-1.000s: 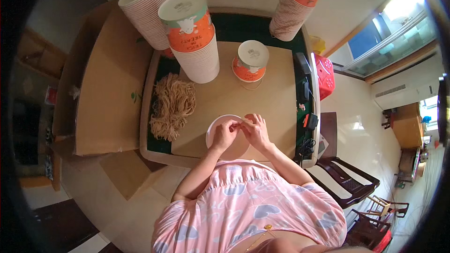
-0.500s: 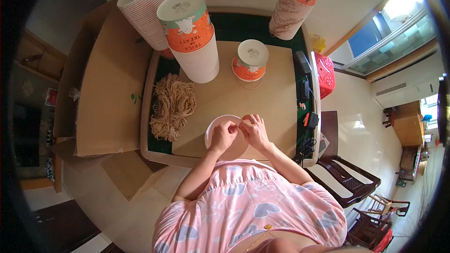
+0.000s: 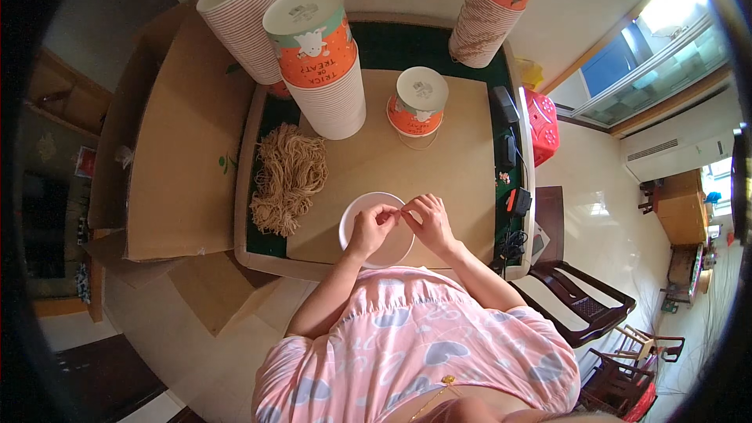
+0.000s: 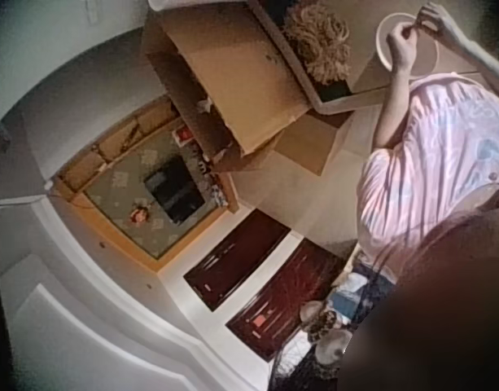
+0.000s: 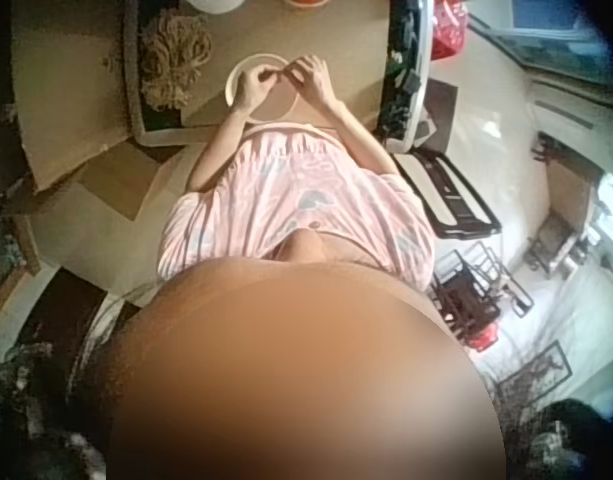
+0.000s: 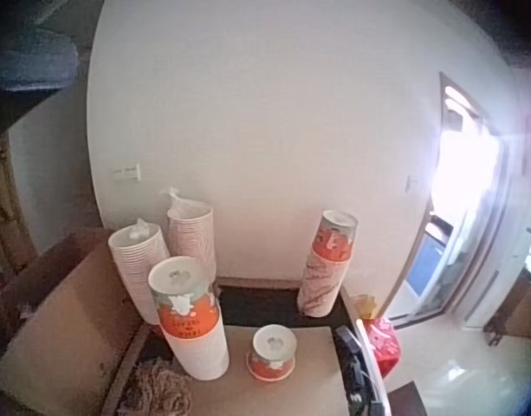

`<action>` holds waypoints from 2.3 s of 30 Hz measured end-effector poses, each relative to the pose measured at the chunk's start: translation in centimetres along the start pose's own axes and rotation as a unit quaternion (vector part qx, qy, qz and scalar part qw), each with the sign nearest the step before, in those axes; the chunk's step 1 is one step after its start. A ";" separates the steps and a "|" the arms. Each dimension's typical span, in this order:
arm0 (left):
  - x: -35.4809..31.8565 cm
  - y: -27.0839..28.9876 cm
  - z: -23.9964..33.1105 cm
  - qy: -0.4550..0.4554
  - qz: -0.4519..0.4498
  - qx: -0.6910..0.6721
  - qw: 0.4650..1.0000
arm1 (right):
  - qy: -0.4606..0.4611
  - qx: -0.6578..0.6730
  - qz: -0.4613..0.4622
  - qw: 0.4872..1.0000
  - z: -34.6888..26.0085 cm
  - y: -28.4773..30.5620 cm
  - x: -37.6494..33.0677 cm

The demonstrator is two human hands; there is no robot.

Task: Attaching thin strings to paper cups for assembly or packaging.

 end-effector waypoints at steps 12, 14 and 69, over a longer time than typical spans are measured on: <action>-0.6 -0.8 1.5 -0.022 -0.033 0.022 0.999 | -0.022 0.019 -0.014 0.999 -0.4 0.4 -0.7; -0.7 -0.7 1.5 -0.018 -0.036 0.004 0.999 | -0.030 0.025 -0.015 0.999 -0.2 0.3 -1.0; -0.4 9.4 -5.2 0.044 0.032 0.190 0.980 | -0.256 0.053 -0.122 0.958 6.5 -3.4 4.2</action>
Point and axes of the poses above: each hand's wrist, its own x-axis towards the middle knuckle, its own y-axis out of the back of the hand, z = x × y, the point moved 7 cm from there along x, towards the middle knuckle, and after that the axes turned 14 degrees about -y, right-handed, at the moved point
